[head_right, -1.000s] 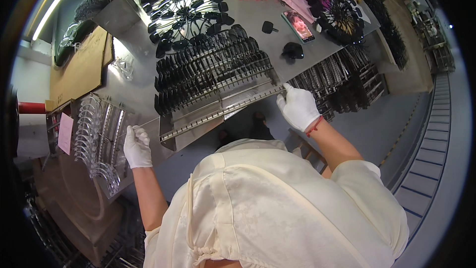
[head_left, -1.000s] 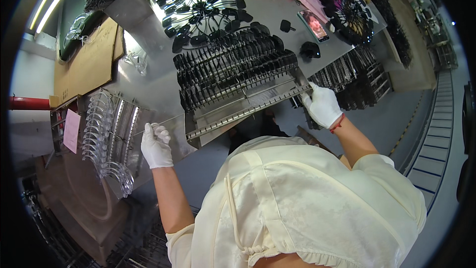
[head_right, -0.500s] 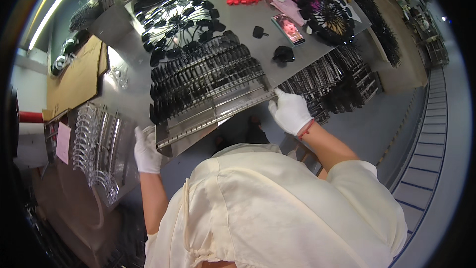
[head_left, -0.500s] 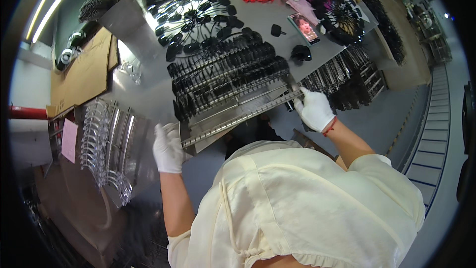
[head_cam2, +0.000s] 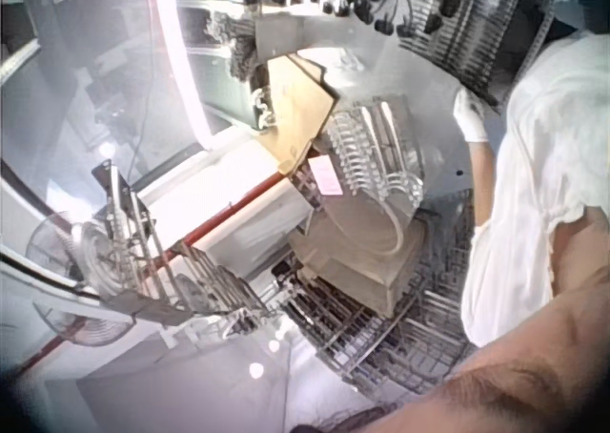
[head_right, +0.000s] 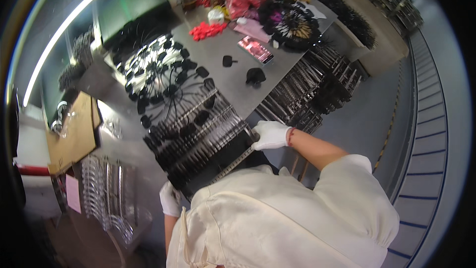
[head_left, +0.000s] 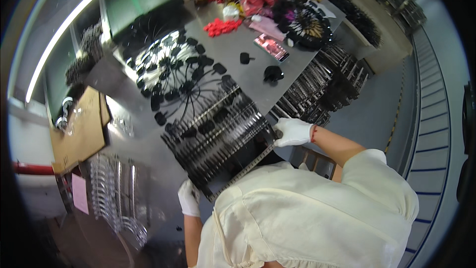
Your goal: The person assembles black decorative components onto metal racks by hand. They repeatedly pick up individual black pieces, attach them to the rack slots, and occasionally lift the rack to inspect the arrangement.
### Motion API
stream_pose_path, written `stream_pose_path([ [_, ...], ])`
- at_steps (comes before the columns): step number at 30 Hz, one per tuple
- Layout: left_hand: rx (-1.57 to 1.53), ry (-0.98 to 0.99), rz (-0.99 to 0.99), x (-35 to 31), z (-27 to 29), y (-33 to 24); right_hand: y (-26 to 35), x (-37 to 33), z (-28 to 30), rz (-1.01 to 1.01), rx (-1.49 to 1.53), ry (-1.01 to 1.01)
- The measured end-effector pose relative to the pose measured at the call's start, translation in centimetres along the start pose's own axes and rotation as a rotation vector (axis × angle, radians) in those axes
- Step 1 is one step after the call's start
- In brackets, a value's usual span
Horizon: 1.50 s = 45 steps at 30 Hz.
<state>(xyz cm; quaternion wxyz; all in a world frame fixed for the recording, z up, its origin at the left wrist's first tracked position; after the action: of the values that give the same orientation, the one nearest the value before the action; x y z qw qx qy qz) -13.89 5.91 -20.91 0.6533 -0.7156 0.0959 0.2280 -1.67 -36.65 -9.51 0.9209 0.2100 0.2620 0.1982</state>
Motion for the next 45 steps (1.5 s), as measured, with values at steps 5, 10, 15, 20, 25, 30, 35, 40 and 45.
stream_pose_path([
  [5, 0.076, -0.112, 0.111, 0.2, -0.8, 0.4, -0.3, 3.4, -3.0, -0.186, -0.247, -0.399],
  [10, 0.788, -0.389, 0.081, -1.3, -3.1, -2.2, -1.9, 3.2, -4.3, -0.146, -0.196, -0.403],
  [15, 0.762, -0.498, -0.057, -2.4, -4.5, -1.5, -2.8, 4.4, -3.6, -0.241, -0.186, -0.161],
  [20, 0.721, -0.386, -0.072, -5.6, -5.8, -1.9, -5.0, 8.3, 6.1, 0.204, -0.081, 0.442],
  [25, 0.713, -0.5, -0.17, -5.7, -7.5, -2.0, 0.2, 22.7, 13.9, 0.264, -0.12, -0.298],
  [30, 0.821, -0.495, -0.242, -5.9, -7.8, -2.7, 6.3, 40.0, 11.0, 0.183, -0.298, -0.32],
  [35, 0.742, -0.424, -0.056, -6.9, -7.2, -1.5, 9.1, 44.0, 9.6, 0.126, -0.36, -0.166],
  [40, 0.755, -0.378, -0.071, -6.6, -6.4, -0.4, 9.7, 41.7, 14.7, 0.23, -0.279, -0.316],
  [45, 0.785, -0.342, -0.09, -6.7, -6.3, -0.9, 10.7, 35.5, 19.8, 0.43, -0.171, -0.124],
])
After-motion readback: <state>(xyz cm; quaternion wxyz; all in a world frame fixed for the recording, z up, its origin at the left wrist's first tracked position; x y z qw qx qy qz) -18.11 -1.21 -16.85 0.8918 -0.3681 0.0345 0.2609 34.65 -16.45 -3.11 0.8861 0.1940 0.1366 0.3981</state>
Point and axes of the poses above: each hand's wrist, its own x-axis towards the middle knuckle, its own z-axis out of the back of the hand, y = z × x, the point moved 2 cm from there along x, towards the middle knuckle, and after that the axes turned 6 degrees about z, right-handed, at the moved point
